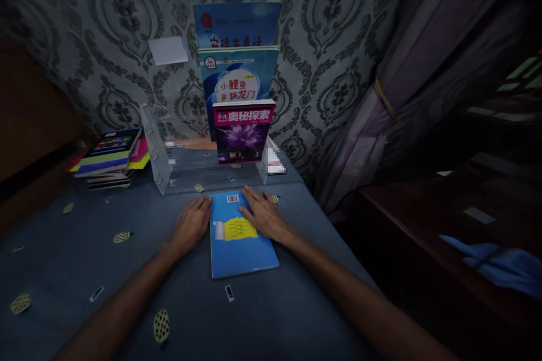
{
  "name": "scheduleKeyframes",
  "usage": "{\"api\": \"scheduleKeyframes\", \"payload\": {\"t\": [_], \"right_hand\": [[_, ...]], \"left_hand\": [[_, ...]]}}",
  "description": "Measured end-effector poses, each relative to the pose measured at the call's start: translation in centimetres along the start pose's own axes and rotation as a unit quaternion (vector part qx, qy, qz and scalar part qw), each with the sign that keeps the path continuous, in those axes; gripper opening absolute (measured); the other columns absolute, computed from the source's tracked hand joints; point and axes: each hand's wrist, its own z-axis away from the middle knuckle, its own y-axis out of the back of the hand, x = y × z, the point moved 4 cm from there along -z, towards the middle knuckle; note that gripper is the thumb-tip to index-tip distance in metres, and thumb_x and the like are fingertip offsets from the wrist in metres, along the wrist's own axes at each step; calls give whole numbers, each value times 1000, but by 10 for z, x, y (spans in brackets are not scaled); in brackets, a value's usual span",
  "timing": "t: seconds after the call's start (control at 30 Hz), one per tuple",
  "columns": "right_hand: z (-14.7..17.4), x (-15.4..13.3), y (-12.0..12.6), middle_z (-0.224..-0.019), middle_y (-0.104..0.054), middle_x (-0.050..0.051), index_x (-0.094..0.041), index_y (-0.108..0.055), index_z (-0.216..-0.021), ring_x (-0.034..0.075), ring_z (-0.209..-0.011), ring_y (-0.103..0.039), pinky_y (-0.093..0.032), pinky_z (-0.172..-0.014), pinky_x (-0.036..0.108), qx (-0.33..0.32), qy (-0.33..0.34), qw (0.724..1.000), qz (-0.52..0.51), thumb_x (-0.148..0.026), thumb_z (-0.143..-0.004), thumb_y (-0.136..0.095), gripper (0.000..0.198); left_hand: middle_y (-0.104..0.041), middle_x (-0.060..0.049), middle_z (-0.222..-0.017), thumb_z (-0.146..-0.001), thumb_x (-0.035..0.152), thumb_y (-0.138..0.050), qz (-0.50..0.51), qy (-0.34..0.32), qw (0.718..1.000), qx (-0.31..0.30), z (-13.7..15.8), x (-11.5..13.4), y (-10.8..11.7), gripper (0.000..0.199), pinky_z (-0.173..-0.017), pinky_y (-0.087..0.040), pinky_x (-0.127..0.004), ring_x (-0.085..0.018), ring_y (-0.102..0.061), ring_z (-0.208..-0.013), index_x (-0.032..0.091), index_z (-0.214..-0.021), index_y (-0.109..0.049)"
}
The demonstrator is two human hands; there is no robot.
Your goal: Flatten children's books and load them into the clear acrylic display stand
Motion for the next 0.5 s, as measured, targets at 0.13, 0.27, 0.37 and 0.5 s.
{"api": "scheduleKeyframes", "payload": {"t": [0.13,0.27,0.37,0.5], "right_hand": [[1,9,-2,-155,-39,18,-14,-43,-146,29,-144,-36,-23,-117,57,18,10,1000,-22,-36,-99,-43,52],[0,16,-4,-151,-45,17,-15,-46,-145,27,-141,-41,-25,-117,53,36,21,998,-43,-36,-99,-43,50],[-3,24,-2,-148,-50,15,-16,-47,-143,26,-139,-43,-29,-116,49,53,42,994,-81,-33,-100,-41,47],[-7,35,1,-141,-57,14,-16,-51,-140,25,-133,-49,-38,-111,47,84,76,983,-141,-27,-99,-39,44]], "left_hand": [[-64,-13,-127,-101,27,-38,3,12,1000,7,0,0,1,34,-99,-50,-44,-27,-60,-115,15,-126,-59],[-64,-13,-125,-101,28,-37,19,1,1000,22,-2,-2,0,34,-101,-49,-44,-27,-61,-115,15,-122,-60],[-62,-15,-129,-99,29,-39,31,-21,999,32,-5,-3,0,35,-104,-47,-46,-29,-58,-120,14,-121,-61],[-62,-16,-130,-97,28,-40,36,-40,998,23,-11,-2,-1,36,-105,-47,-47,-29,-58,-121,13,-122,-61]]}}
